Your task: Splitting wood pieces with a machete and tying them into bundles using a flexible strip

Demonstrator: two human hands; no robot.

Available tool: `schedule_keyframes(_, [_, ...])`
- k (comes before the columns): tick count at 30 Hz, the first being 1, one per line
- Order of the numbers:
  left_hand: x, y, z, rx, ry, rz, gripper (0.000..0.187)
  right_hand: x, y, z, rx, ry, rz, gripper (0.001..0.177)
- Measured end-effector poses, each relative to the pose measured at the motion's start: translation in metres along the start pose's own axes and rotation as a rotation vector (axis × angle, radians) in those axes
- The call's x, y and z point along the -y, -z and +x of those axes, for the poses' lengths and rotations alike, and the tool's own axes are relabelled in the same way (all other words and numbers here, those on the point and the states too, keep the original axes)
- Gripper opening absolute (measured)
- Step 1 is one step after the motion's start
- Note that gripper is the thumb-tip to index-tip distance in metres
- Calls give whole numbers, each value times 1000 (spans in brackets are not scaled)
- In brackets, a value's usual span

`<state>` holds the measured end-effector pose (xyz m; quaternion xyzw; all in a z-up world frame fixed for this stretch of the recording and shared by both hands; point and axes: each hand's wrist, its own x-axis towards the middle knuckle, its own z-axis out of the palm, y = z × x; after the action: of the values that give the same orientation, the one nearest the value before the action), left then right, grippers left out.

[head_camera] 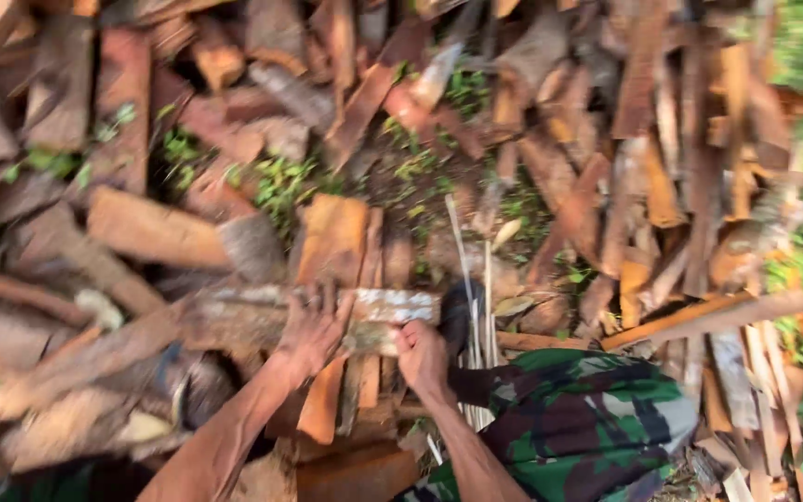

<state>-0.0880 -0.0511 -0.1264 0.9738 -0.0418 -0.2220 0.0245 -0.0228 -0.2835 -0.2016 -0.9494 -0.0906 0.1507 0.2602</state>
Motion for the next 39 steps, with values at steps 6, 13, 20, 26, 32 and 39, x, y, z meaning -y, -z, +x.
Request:
schedule_keyframes(6, [-8, -28, 28, 70, 68, 82, 110, 1, 19, 4, 56, 41, 127, 24])
schedule_keyframes(13, [-12, -9, 25, -10, 80, -16, 103, -13, 17, 10, 29, 213, 112, 14])
schedule_keyframes(20, [-11, 9, 14, 117, 6, -83, 78, 12, 18, 23, 272, 92, 67, 14])
schedule_keyframes(26, [-19, -5, 23, 148, 62, -27, 66, 113, 44, 36, 403, 260, 240, 16])
schedule_keyframes(32, [-20, -2, 22, 117, 58, -117, 71, 201, 63, 66, 461, 383, 298, 21])
schedule_keyframes(39, [-19, 7, 22, 154, 84, -138, 64, 279, 126, 121, 625, 51, 681, 49])
